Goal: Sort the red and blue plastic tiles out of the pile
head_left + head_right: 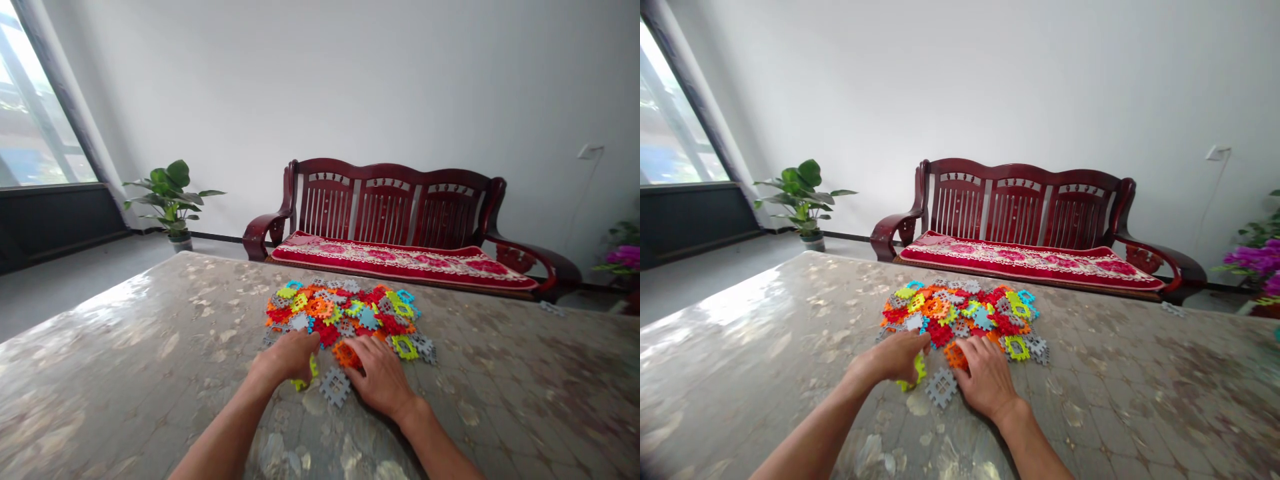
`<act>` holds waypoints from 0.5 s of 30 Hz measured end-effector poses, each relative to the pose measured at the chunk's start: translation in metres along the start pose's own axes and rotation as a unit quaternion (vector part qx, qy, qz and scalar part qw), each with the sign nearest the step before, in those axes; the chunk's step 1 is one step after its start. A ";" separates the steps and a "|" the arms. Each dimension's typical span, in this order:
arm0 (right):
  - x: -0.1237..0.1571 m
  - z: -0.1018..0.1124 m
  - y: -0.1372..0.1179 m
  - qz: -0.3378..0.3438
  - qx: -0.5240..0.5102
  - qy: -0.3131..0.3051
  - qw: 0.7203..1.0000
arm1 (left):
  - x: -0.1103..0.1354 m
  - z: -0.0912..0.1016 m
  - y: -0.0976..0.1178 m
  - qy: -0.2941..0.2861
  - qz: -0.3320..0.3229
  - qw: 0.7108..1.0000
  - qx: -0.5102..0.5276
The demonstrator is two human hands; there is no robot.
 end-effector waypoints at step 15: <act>0.001 -0.003 0.003 -0.010 0.027 -0.003 1.000 | 0.000 -0.009 0.048 -0.028 -0.147 0.989 0.022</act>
Point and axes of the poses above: each hand's wrist, its own x-axis away from the middle knuckle, its own z-axis out of the back of the hand, y = z × x, the point moved 6 cm from there along -x, towards the middle knuckle, and after that the axes turned 9 degrees about -y, right-handed, at the moved point
